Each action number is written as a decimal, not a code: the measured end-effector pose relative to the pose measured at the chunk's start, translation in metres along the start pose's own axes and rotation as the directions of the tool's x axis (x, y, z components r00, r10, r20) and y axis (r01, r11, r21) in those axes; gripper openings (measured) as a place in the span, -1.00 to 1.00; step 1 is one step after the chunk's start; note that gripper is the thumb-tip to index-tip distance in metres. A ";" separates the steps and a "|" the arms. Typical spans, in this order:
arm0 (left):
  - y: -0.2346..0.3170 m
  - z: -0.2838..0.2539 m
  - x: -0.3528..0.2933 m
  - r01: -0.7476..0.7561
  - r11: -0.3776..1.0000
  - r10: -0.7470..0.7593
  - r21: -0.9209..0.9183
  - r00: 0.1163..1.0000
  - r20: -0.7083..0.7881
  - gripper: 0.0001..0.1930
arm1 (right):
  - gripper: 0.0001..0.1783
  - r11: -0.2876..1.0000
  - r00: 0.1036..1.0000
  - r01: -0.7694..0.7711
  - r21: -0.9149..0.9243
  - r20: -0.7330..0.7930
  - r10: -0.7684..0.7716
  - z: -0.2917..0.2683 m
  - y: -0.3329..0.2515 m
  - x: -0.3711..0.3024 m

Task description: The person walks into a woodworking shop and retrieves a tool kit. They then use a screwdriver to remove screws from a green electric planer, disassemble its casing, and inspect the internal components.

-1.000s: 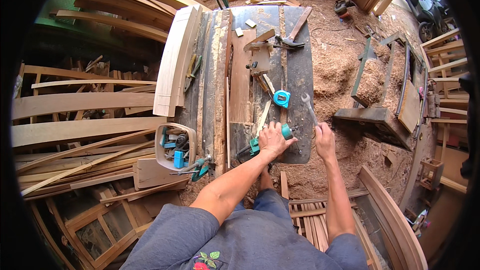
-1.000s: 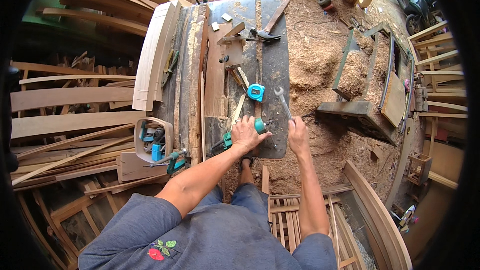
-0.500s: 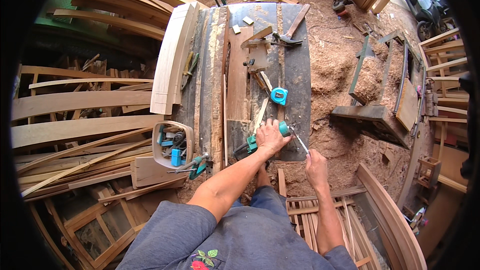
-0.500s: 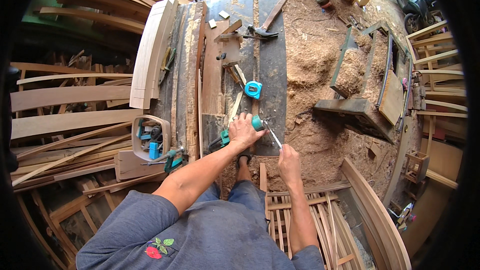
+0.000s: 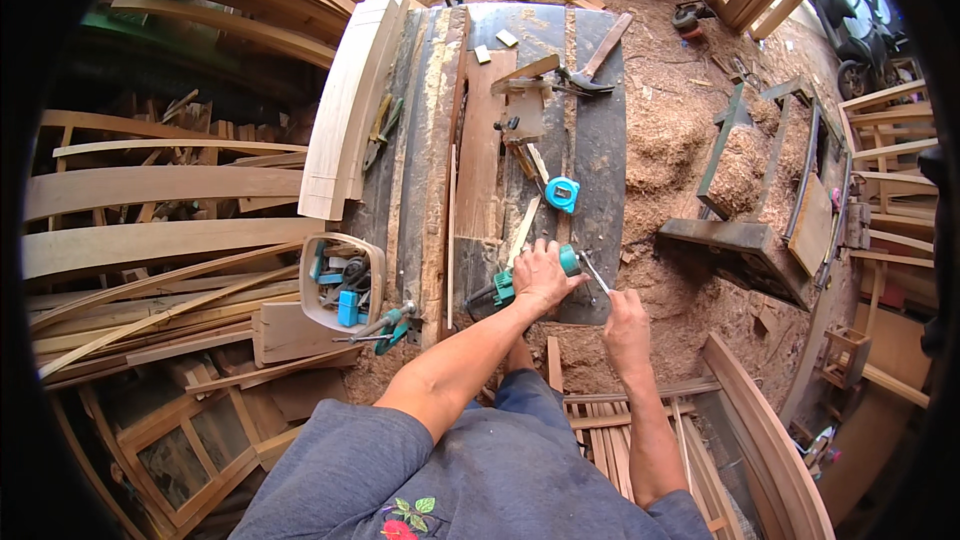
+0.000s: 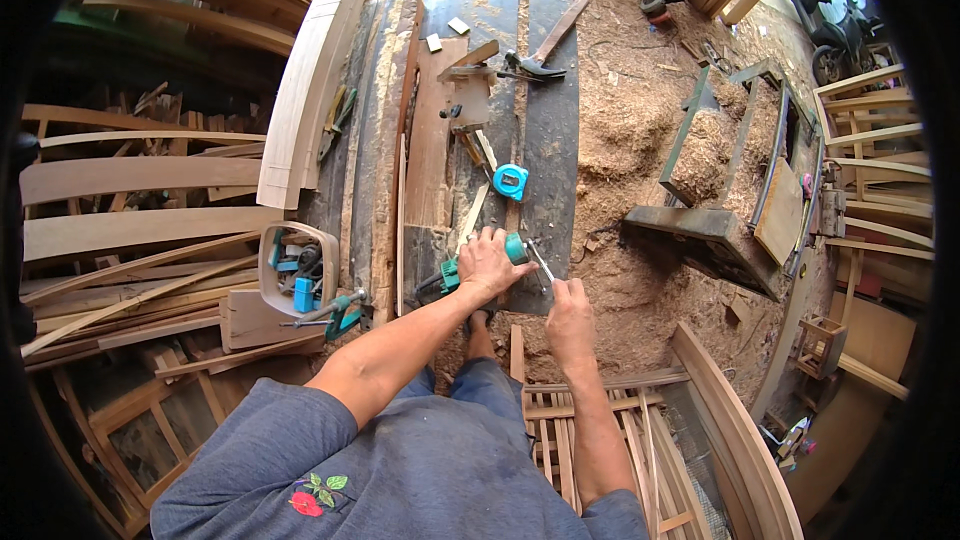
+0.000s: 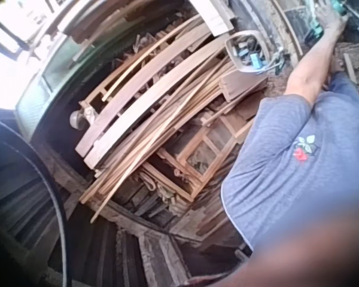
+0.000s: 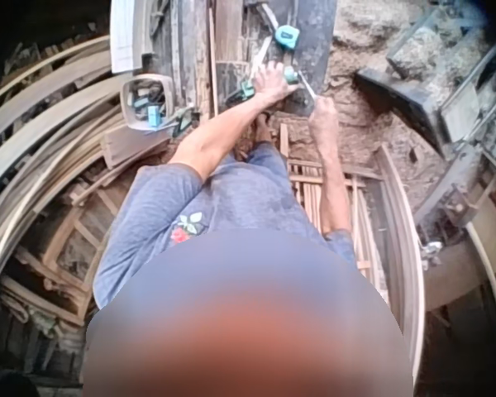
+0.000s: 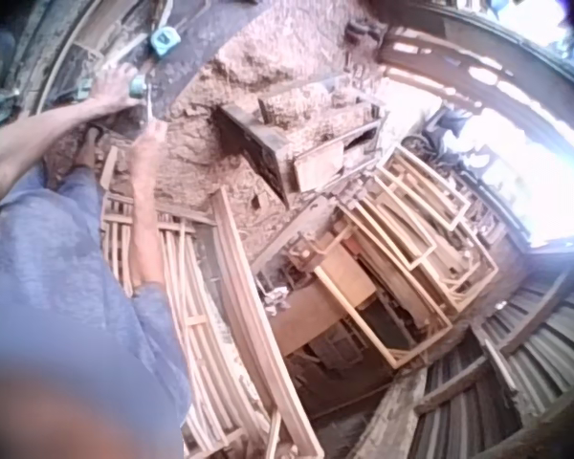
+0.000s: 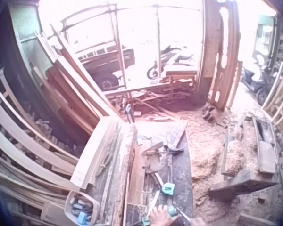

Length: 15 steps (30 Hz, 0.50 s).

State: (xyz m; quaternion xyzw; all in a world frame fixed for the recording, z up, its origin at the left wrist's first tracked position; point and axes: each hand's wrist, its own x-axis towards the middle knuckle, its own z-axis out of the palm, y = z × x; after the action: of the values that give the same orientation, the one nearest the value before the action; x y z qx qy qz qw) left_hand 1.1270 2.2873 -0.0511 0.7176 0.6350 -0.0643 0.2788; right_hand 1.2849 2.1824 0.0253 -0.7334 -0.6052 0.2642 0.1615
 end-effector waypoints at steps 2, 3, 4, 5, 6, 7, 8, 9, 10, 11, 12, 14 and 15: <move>0.000 0.000 0.001 0.009 1.000 -0.009 -0.012 1.000 0.018 -0.11 | -0.67 1.000 1.000 -0.002 0.007 -0.003 0.002 0.005 -0.003 0.000; 0.000 0.000 0.001 0.017 1.000 -0.016 -0.021 0.999 0.032 -0.11 | -0.66 1.000 1.000 0.010 0.012 -0.025 -0.010 0.006 -0.005 0.001; 0.000 0.000 0.002 0.023 0.999 -0.023 -0.029 1.000 0.016 -0.11 | -0.67 1.000 1.000 0.011 0.013 -0.029 -0.010 0.006 -0.007 0.001; -0.001 0.001 0.002 0.021 0.999 -0.020 -0.030 1.000 0.020 -0.13 | -0.68 1.000 0.999 0.012 0.015 -0.030 -0.012 0.005 -0.009 0.003; -0.001 0.002 0.002 0.019 0.999 -0.018 -0.037 1.000 0.025 -0.14 | -0.69 0.998 0.998 -0.055 0.001 0.027 0.055 0.002 -0.013 0.005; -0.002 0.003 0.002 0.010 0.999 -0.009 -0.044 1.000 0.006 -0.16 | -0.70 0.998 0.999 0.030 0.054 -0.042 -0.027 -0.001 -0.017 0.010; -0.002 0.005 0.002 0.002 0.999 -0.002 -0.047 1.000 -0.008 -0.17 | -0.72 0.995 0.998 0.046 0.091 -0.058 -0.041 -0.006 -0.020 0.018; -0.003 0.007 0.002 -0.002 0.999 0.002 -0.049 1.000 -0.014 -0.17 | -0.74 0.990 0.996 0.056 0.126 -0.072 -0.048 -0.011 -0.024 0.028; -0.004 0.009 0.002 -0.004 0.999 0.003 -0.049 1.000 -0.019 -0.18 | -0.76 0.986 0.993 0.085 0.144 -0.098 -0.072 -0.014 -0.028 0.040; -0.004 0.011 0.002 -0.007 0.999 0.006 -0.054 0.999 -0.035 -0.18 | -0.78 0.980 0.988 0.114 0.161 -0.126 -0.094 -0.017 -0.031 0.056; -0.004 0.013 0.002 -0.014 0.999 0.013 -0.032 0.999 -0.048 -0.18 | -0.80 0.966 0.972 0.183 0.180 -0.179 -0.151 -0.016 -0.035 0.073; -0.005 0.014 0.002 -0.031 0.999 0.032 0.010 0.997 -0.071 -0.18 | -0.86 0.943 0.966 0.230 0.239 -0.176 -0.191 -0.003 -0.043 0.107; -0.005 0.014 0.002 -0.036 0.999 0.036 -0.001 0.997 -0.074 -0.18 | -0.89 0.947 0.970 0.211 0.242 -0.171 -0.173 0.004 -0.045 0.123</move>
State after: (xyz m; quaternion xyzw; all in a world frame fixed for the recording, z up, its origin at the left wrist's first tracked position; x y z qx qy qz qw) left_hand 1.1265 2.2823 -0.0655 0.7305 0.6319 -0.0321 0.2571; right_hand 1.2620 2.3113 0.0236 -0.6610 -0.6206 0.2688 0.3252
